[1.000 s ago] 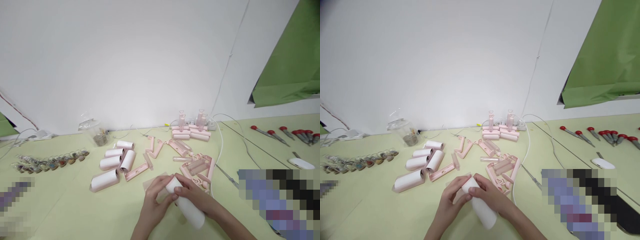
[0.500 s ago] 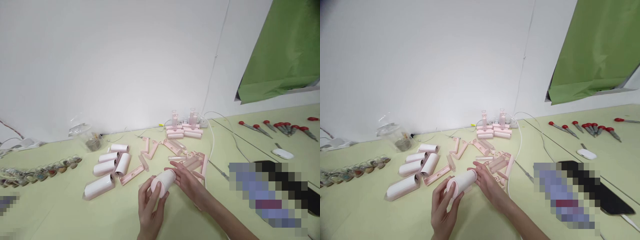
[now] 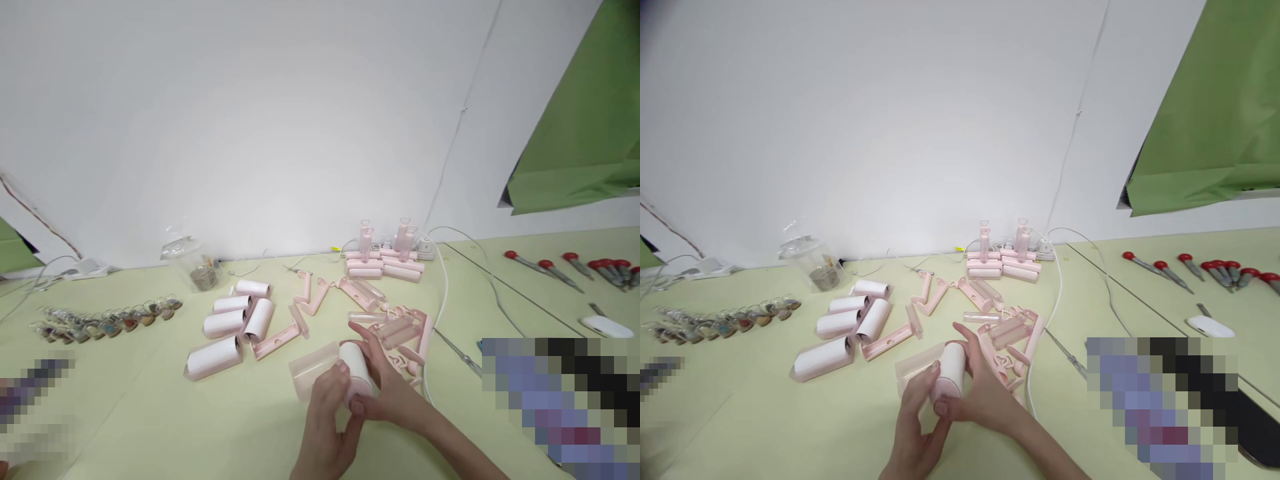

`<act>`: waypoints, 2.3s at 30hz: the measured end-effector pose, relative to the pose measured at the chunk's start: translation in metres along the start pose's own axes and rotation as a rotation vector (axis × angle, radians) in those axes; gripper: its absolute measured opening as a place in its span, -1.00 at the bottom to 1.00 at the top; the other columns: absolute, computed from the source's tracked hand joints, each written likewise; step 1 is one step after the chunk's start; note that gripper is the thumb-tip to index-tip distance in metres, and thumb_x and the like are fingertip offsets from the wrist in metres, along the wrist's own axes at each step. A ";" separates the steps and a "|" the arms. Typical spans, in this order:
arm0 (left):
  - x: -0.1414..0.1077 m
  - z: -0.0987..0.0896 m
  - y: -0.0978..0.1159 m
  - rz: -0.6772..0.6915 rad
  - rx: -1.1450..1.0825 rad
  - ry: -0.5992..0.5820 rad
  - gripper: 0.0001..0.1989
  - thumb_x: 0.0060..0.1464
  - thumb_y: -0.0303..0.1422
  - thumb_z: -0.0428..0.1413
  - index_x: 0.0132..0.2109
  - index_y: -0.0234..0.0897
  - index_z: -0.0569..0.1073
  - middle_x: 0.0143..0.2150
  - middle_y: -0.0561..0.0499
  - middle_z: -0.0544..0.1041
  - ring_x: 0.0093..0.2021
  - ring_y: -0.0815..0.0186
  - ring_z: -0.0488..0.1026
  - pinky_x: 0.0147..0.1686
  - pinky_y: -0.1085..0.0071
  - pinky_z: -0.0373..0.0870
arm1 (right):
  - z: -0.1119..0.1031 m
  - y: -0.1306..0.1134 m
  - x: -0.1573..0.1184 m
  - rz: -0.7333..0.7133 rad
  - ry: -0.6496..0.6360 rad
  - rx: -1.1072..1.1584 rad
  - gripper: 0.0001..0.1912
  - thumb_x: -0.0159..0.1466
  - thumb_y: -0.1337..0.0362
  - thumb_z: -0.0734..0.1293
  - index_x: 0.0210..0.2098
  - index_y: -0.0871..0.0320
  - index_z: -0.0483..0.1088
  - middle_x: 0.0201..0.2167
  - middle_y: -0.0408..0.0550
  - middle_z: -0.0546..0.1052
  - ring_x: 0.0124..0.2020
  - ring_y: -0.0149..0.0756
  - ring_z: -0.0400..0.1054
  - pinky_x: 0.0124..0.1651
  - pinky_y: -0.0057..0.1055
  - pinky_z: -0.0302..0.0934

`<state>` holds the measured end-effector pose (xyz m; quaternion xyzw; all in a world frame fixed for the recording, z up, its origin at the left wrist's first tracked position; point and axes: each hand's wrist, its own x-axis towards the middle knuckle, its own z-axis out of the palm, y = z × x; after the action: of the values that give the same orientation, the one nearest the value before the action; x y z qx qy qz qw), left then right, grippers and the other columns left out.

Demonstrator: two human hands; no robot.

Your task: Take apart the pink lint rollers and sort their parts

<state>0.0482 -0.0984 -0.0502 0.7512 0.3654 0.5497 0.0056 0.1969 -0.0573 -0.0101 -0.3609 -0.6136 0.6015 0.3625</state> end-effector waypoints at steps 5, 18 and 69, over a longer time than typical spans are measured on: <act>0.043 -0.043 -0.043 -0.352 0.138 -0.311 -0.71 0.11 -0.33 -0.06 0.01 -0.16 0.25 0.00 -0.10 0.36 0.11 0.14 0.16 0.05 0.17 0.16 | -0.023 0.014 0.013 -0.091 0.074 0.095 -0.11 -0.12 -0.18 0.32 0.10 -0.01 -0.05 -0.21 0.00 0.35 -0.31 -0.15 0.32 -0.26 -0.23 0.19; 0.091 -0.064 -0.100 -0.660 0.303 -0.642 -0.69 -0.17 -0.45 0.06 -0.18 -0.25 0.29 -0.43 0.04 0.37 -0.34 0.20 0.35 -0.31 0.33 0.24 | -0.033 -0.002 0.009 -0.298 0.092 0.243 -0.12 -0.15 -0.20 0.31 0.09 -0.02 0.01 0.04 0.06 0.23 0.06 0.04 0.11 0.04 -0.12 0.04; 0.068 -0.026 0.009 -1.325 -1.271 0.509 -0.67 -0.08 -0.25 0.14 -0.12 -0.14 0.29 -0.21 0.03 0.44 -0.27 0.28 0.47 -0.31 0.38 0.40 | 0.031 -0.020 -0.003 -0.729 0.115 -0.941 -0.82 0.11 0.19 0.34 -0.42 0.08 0.23 -0.18 0.03 0.37 -0.12 -0.14 0.26 -0.27 -0.29 0.29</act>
<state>0.0408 -0.0775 0.0200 0.1052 0.3399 0.6775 0.6437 0.1708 -0.0748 0.0095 -0.2808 -0.8778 0.0817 0.3794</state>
